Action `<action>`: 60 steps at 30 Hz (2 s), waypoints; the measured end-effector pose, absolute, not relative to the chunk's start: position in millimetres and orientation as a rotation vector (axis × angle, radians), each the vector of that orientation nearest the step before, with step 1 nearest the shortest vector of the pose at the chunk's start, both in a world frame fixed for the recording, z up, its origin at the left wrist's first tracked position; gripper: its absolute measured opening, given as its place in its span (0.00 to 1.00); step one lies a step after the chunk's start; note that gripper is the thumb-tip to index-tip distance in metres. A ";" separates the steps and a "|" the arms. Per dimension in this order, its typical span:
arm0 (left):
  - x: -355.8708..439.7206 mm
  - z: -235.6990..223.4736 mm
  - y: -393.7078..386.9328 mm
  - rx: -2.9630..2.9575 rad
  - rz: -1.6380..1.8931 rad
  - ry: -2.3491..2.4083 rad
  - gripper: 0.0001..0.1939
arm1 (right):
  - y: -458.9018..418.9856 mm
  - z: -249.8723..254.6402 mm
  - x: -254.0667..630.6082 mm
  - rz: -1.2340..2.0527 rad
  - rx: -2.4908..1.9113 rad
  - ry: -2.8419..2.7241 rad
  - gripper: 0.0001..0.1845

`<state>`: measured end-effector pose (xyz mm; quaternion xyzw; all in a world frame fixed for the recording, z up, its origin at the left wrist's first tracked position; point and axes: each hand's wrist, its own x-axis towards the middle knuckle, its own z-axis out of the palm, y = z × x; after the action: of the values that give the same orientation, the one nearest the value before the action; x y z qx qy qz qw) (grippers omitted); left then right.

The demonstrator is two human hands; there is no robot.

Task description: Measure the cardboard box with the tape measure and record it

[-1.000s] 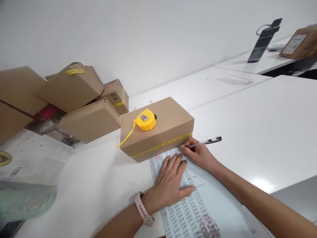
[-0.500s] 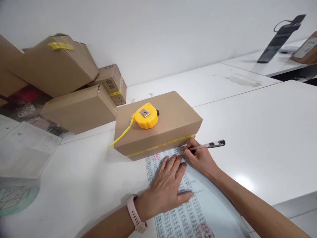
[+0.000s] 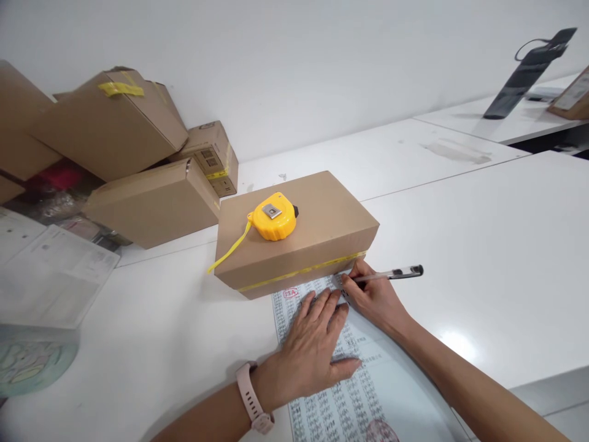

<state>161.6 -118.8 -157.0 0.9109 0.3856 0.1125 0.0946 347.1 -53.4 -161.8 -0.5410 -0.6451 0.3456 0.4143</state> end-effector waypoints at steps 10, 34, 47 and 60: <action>161.9 -155.8 -118.7 2.709 0.310 1.151 0.40 | -51.9 -164.8 347.0 0.833 -1.354 -1.647 0.15; 160.7 -153.2 -118.8 2.765 0.251 1.165 0.40 | -50.9 -169.8 351.0 0.853 -1.329 -1.608 0.13; 160.4 -153.7 -119.2 2.752 0.266 1.161 0.40 | -50.7 -165.8 350.3 0.844 -1.323 -1.637 0.13; 160.3 -151.5 -119.1 2.757 0.256 1.163 0.40 | -51.3 -164.3 349.7 0.852 -1.337 -1.609 0.13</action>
<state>160.3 -119.1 -151.5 0.9158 0.3863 0.0851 0.0691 349.7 -51.3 -164.3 -0.5353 -0.6439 0.3412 0.4270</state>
